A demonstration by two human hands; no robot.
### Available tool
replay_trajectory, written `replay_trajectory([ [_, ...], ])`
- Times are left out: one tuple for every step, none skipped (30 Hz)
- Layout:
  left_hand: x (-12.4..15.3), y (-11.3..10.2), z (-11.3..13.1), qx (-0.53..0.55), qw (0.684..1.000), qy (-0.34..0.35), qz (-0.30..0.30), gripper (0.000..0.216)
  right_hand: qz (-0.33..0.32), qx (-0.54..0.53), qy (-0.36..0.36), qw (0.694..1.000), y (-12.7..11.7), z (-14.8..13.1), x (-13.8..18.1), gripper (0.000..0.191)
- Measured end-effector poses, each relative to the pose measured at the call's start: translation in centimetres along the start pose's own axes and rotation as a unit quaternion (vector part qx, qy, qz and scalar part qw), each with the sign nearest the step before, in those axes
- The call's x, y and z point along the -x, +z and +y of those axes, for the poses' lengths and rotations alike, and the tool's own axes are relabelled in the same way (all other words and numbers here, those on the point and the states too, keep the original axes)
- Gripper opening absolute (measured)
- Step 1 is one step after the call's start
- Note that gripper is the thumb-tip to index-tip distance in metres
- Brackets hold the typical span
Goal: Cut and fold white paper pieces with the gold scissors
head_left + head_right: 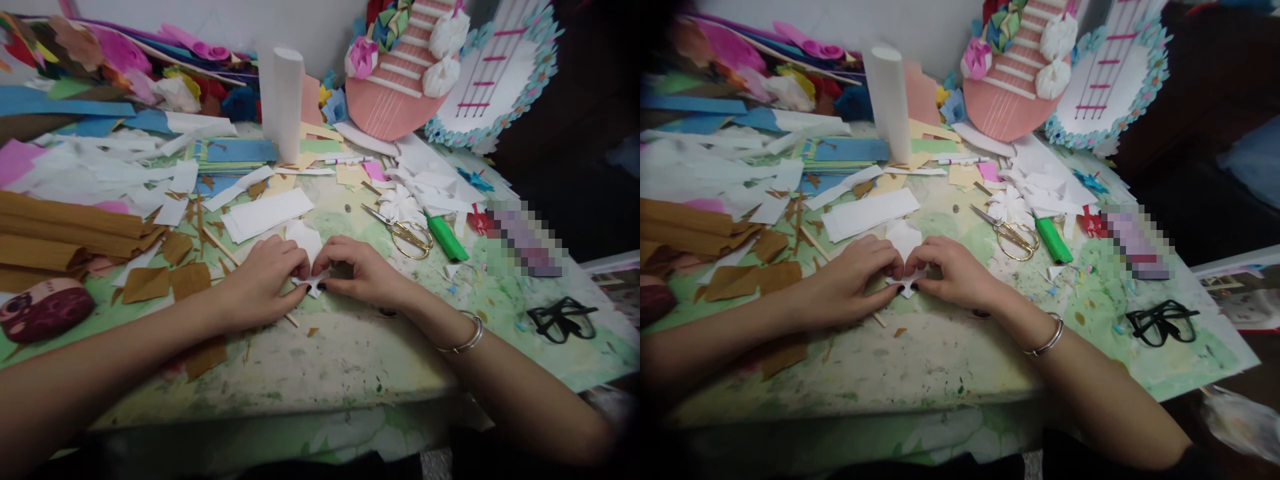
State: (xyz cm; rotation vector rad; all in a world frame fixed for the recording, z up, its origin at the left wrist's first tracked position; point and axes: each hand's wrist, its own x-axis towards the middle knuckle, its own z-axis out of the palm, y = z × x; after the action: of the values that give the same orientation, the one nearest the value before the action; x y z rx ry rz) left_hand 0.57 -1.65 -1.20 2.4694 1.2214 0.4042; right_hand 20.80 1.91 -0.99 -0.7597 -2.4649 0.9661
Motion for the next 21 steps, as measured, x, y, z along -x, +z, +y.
replay_trajectory([
  [0.0, -0.01, 0.06, -0.001, 1.0, -0.002, 0.0, 0.009, -0.001, -0.007, -0.005, 1.0, 0.01, -0.03, 0.03, 0.012],
  [0.01, -0.03, 0.13, -0.002, 1.0, -0.004, 0.0, 0.009, -0.002, -0.012, -0.008, 1.0, 0.03, -0.06, 0.07, 0.013],
  [0.03, -0.04, 0.2, -0.002, 1.0, -0.006, 0.001, 0.009, -0.003, -0.016, -0.01, 1.0, 0.04, -0.08, 0.12, 0.014],
  [0.06, -0.04, 0.26, -0.002, 1.0, -0.008, 0.003, 0.009, -0.004, -0.018, -0.012, 1.0, 0.05, -0.1, 0.16, 0.014],
  [0.09, -0.04, 0.31, -0.001, 1.0, -0.01, 0.006, 0.009, -0.005, -0.018, -0.013, 1.0, 0.05, -0.1, 0.21, 0.015],
  [0.13, -0.04, 0.34, 0.0, 1.0, -0.011, 0.008, 0.008, -0.007, -0.016, -0.014, 1.0, 0.06, -0.09, 0.24, 0.015],
  [0.16, -0.02, 0.35, 0.0, 1.0, -0.012, 0.01, 0.008, -0.009, -0.014, -0.014, 1.0, 0.06, -0.07, 0.27, 0.016],
  [0.2, 0.0, 0.35, -0.002, 1.0, -0.011, 0.011, 0.007, -0.011, -0.01, -0.014, 1.0, 0.06, -0.03, 0.28, 0.016],
  [0.23, 0.02, 0.33, -0.003, 1.0, -0.009, 0.01, 0.007, -0.013, -0.007, -0.013, 1.0, 0.07, 0.01, 0.28, 0.016],
  [0.26, 0.02, 0.32, -0.005, 1.0, -0.006, 0.01, 0.007, -0.015, -0.004, -0.013, 1.0, 0.07, 0.06, 0.27, 0.016],
  [0.29, 0.02, 0.3, -0.005, 1.0, -0.004, 0.01, 0.007, -0.015, -0.003, -0.013, 1.0, 0.07, 0.09, 0.26, 0.016],
  [0.3, -0.01, 0.3, -0.004, 1.0, -0.004, 0.01, 0.007, -0.015, -0.002, -0.013, 1.0, 0.06, 0.11, 0.25, 0.016],
  [0.31, -0.05, 0.3, -0.003, 1.0, -0.005, 0.009, 0.008, -0.015, -0.001, -0.012, 1.0, 0.06, 0.13, 0.24, 0.016],
  [0.32, -0.11, 0.32, -0.001, 1.0, -0.008, 0.009, 0.008, -0.016, -0.001, -0.013, 1.0, 0.05, 0.13, 0.24, 0.016],
  [0.31, -0.19, 0.34, -0.001, 1.0, -0.012, 0.009, 0.009, -0.016, -0.001, -0.013, 1.0, 0.04, 0.13, 0.24, 0.016],
  [0.29, -0.27, 0.36, -0.003, 1.0, -0.017, 0.01, 0.009, -0.017, -0.001, -0.015, 1.0, 0.03, 0.13, 0.25, 0.016],
  [0.27, -0.36, 0.39, -0.005, 1.0, -0.023, 0.01, 0.009, -0.016, -0.001, -0.018, 1.0, 0.03, 0.12, 0.25, 0.016],
  [0.24, -0.45, 0.41, -0.008, 0.999, -0.03, 0.011, 0.01, -0.014, -0.001, -0.02, 1.0, 0.03, 0.12, 0.25, 0.017],
  [0.21, -0.54, 0.43, -0.011, 0.999, -0.035, 0.011, 0.01, -0.012, 0.0, -0.023, 1.0, 0.04, 0.13, 0.25, 0.017],
  [0.18, -0.62, 0.44, -0.012, 0.999, -0.039, 0.01, 0.011, -0.011, 0.0, -0.025, 1.0, 0.04, 0.14, 0.25, 0.017],
  [0.14, -0.69, 0.45, -0.012, 0.999, -0.042, 0.009, 0.011, -0.009, 0.001, -0.027, 1.0, 0.06, 0.15, 0.23, 0.017],
])
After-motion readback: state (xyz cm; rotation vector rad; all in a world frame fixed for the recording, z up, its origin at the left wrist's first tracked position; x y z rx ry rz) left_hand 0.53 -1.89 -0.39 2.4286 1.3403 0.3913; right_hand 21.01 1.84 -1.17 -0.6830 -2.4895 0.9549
